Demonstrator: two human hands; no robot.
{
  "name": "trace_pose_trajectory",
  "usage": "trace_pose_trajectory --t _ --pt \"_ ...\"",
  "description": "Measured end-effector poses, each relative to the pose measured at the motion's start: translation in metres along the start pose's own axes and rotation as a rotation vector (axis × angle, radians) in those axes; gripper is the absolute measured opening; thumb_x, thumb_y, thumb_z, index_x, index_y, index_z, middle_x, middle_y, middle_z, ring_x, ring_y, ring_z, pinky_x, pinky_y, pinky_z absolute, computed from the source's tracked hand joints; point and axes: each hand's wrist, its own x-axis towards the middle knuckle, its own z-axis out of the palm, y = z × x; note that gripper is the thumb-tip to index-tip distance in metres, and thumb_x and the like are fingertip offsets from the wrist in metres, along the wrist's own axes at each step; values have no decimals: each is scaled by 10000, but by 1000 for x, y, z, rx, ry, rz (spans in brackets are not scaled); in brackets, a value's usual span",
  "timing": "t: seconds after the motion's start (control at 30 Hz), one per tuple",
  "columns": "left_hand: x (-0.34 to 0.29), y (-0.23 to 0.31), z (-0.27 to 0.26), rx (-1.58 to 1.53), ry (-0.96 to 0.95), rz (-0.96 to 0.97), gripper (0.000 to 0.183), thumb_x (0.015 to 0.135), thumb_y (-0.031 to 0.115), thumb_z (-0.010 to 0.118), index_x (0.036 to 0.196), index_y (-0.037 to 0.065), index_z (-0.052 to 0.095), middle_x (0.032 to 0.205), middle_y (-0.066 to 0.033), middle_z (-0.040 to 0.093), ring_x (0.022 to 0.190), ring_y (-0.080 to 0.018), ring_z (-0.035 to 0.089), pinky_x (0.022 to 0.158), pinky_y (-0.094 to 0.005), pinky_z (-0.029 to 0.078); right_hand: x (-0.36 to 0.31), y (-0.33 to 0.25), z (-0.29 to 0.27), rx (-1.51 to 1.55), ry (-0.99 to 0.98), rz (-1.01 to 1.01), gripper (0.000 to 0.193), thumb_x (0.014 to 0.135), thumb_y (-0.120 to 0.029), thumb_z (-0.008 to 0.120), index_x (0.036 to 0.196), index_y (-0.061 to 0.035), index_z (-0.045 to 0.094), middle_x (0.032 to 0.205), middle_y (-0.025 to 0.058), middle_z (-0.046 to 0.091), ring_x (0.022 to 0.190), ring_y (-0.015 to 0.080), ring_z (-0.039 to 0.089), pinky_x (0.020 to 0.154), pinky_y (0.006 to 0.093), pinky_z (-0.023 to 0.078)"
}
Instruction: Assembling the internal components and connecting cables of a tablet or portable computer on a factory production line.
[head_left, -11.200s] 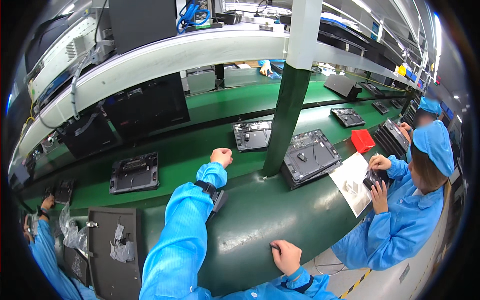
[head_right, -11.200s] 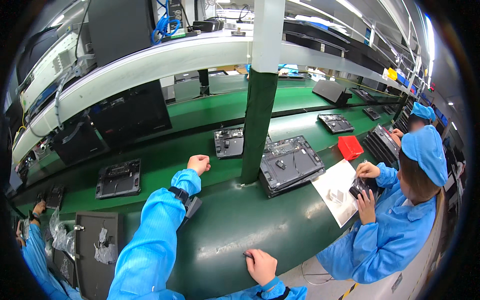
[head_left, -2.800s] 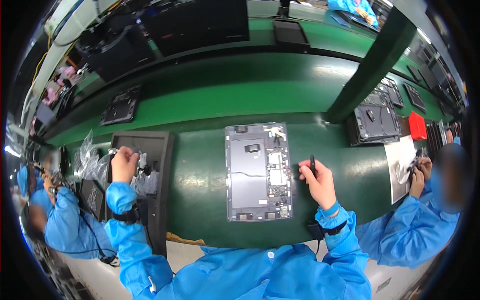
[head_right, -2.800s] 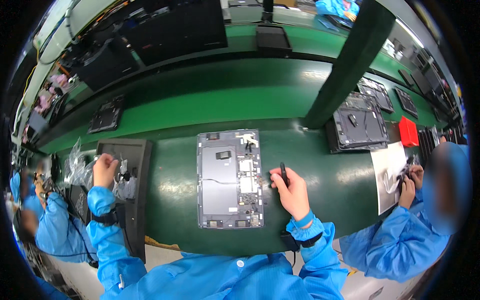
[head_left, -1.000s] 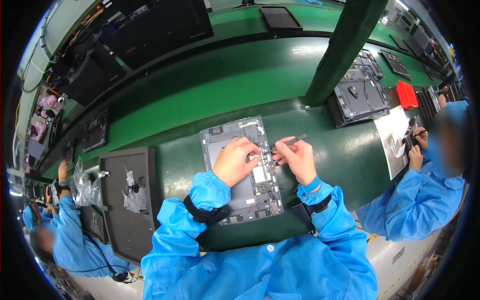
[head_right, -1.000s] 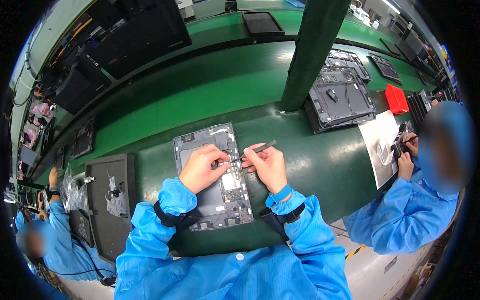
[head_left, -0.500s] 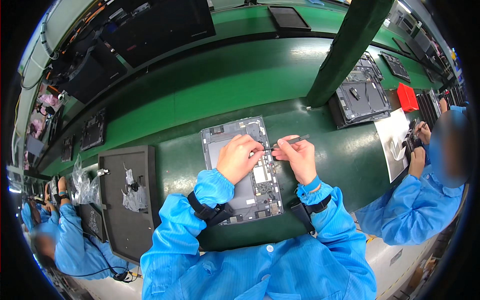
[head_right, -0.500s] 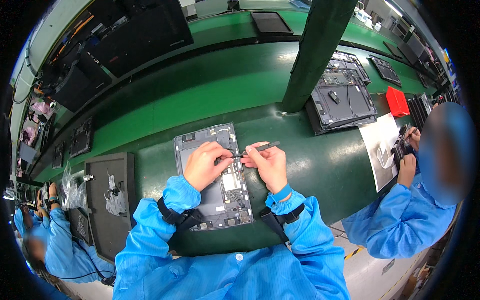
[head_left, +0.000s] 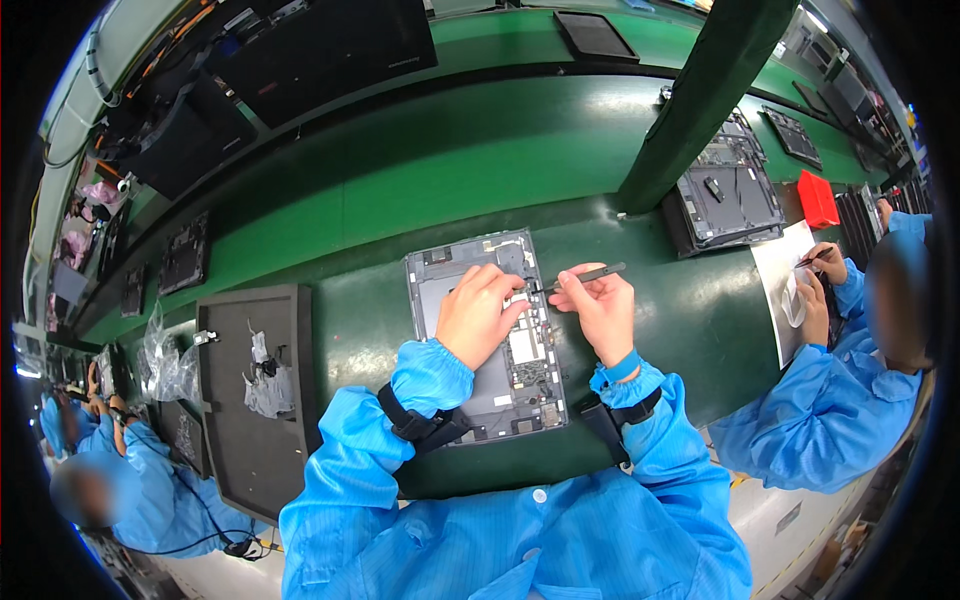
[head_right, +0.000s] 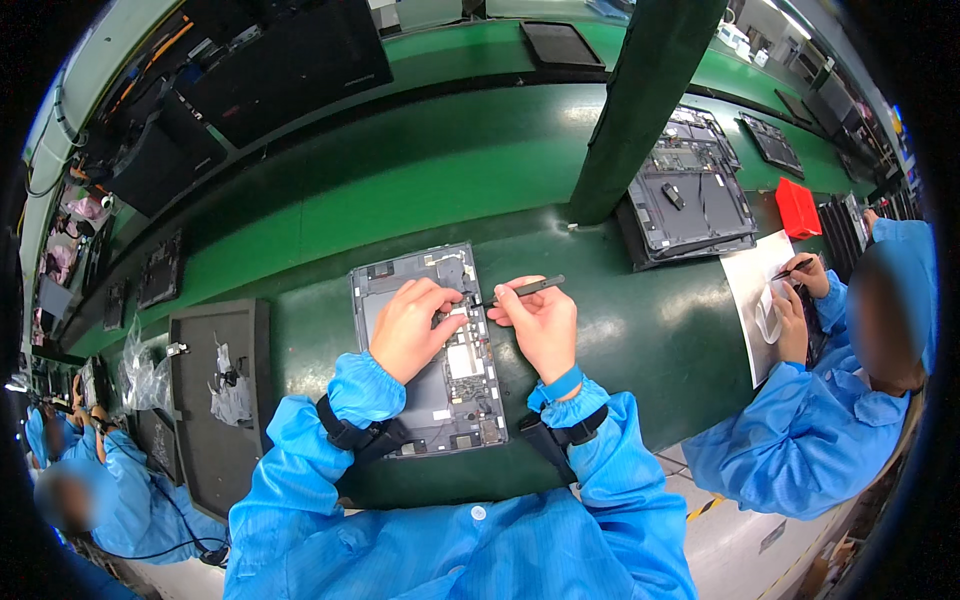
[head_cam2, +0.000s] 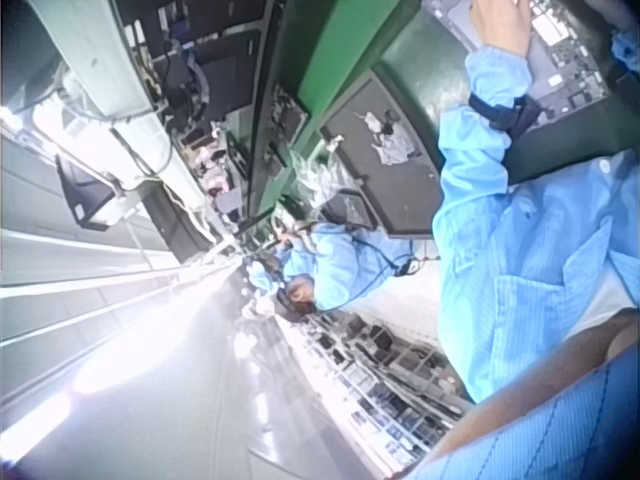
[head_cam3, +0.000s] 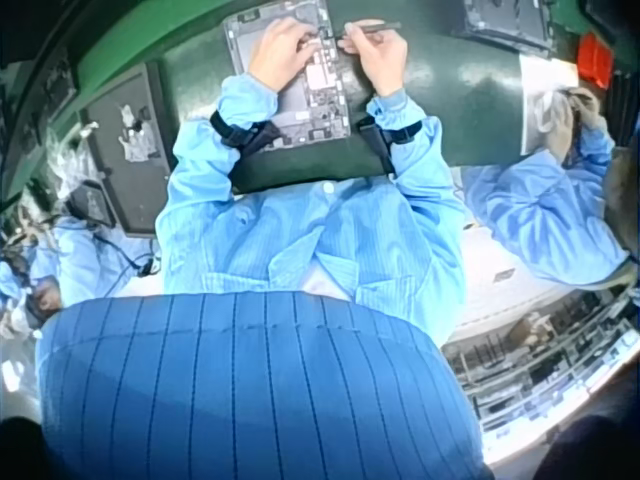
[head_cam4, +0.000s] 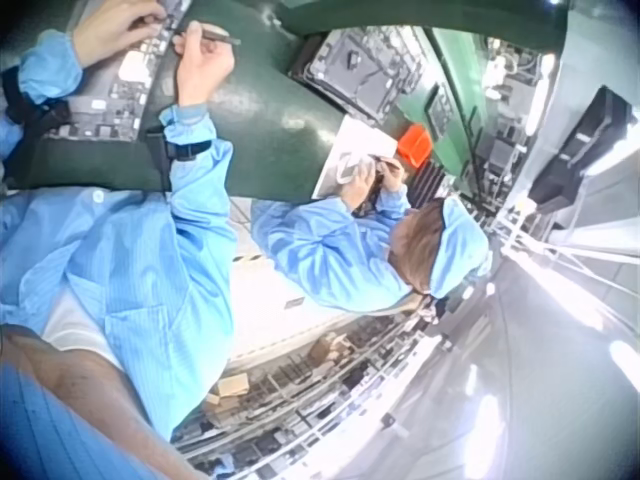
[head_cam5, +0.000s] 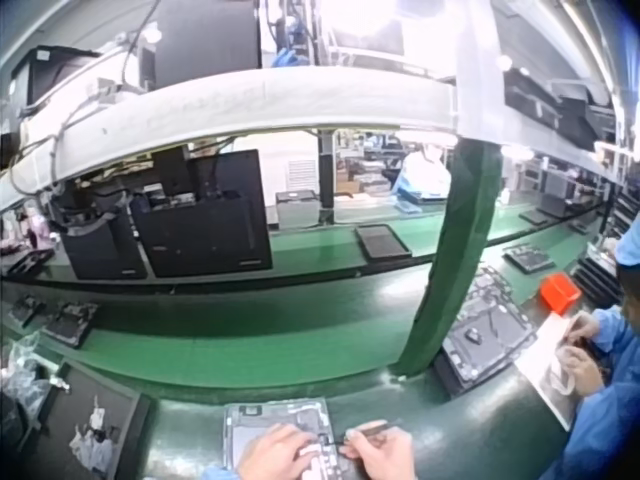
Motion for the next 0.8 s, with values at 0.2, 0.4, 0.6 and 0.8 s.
trace_pose_trajectory --t 0.2,0.4,0.6,0.8 --pt "-1 0 0 7 -3 -8 222 786 175 752 959 50 693 851 -62 623 835 -263 591 715 -386 492 -1 -1 3 -33 9 -17 153 913 -68 683 978 58 625 829 119 701 696 172 704 619 257 576" --pt "-2 -1 2 18 3 -3 217 791 177 749 963 56 696 854 -57 623 842 -257 591 715 -382 494 -3 -2 5 -71 28 -46 150 908 -61 688 976 57 624 815 124 701 692 173 705 612 260 577" --pt "-1 0 2 6 3 -5 206 793 171 747 958 59 696 855 -54 621 843 -254 590 718 -380 495 0 3 1 25 19 4 150 913 -74 684 970 51 624 816 126 701 682 175 704 610 265 580" --pt "-2 0 1 2 8 -18 203 792 173 748 956 64 698 861 -51 620 850 -254 589 722 -376 495 1 6 3 70 29 68 167 909 -76 691 982 61 629 811 136 703 691 181 709 604 265 583"
